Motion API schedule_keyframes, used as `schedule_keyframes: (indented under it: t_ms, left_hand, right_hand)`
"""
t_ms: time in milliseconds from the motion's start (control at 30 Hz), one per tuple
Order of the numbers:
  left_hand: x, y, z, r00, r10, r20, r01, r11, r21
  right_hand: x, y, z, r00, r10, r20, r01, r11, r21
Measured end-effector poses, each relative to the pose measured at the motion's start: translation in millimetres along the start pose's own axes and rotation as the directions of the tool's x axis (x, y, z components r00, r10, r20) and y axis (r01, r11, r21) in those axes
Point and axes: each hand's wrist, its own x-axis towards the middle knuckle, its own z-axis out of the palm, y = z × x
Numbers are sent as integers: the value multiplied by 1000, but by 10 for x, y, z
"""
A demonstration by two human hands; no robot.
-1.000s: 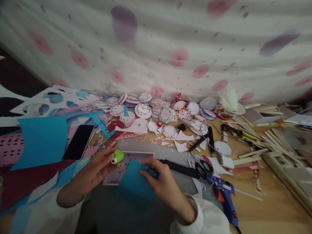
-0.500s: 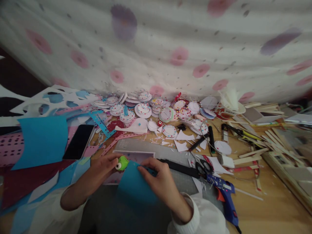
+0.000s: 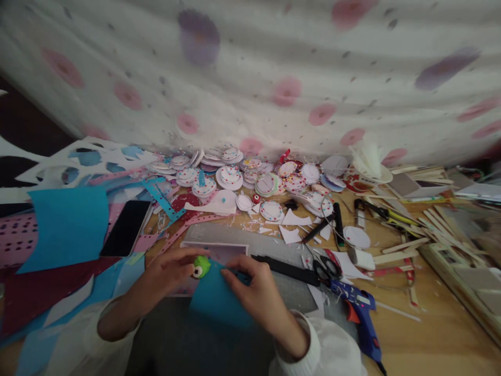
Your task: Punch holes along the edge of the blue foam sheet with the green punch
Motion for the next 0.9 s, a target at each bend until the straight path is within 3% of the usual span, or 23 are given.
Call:
schedule_keyframes:
  t_ms: [233, 567, 900]
  left_hand:
    - [-31, -12, -1, 996, -63, 71, 65, 997, -33]
    - [-55, -35, 35, 994, -39, 105, 36, 999, 32]
    - [-38, -32, 8, 993, -33, 110, 8, 977, 214]
  right_hand:
    - [-5, -21, 0, 1000, -28, -8, 27, 999, -29]
    - [-26, -18, 33, 999, -53, 9, 53, 998, -33]
    - [-22, 0, 36, 997, -78, 8, 78, 996, -35]
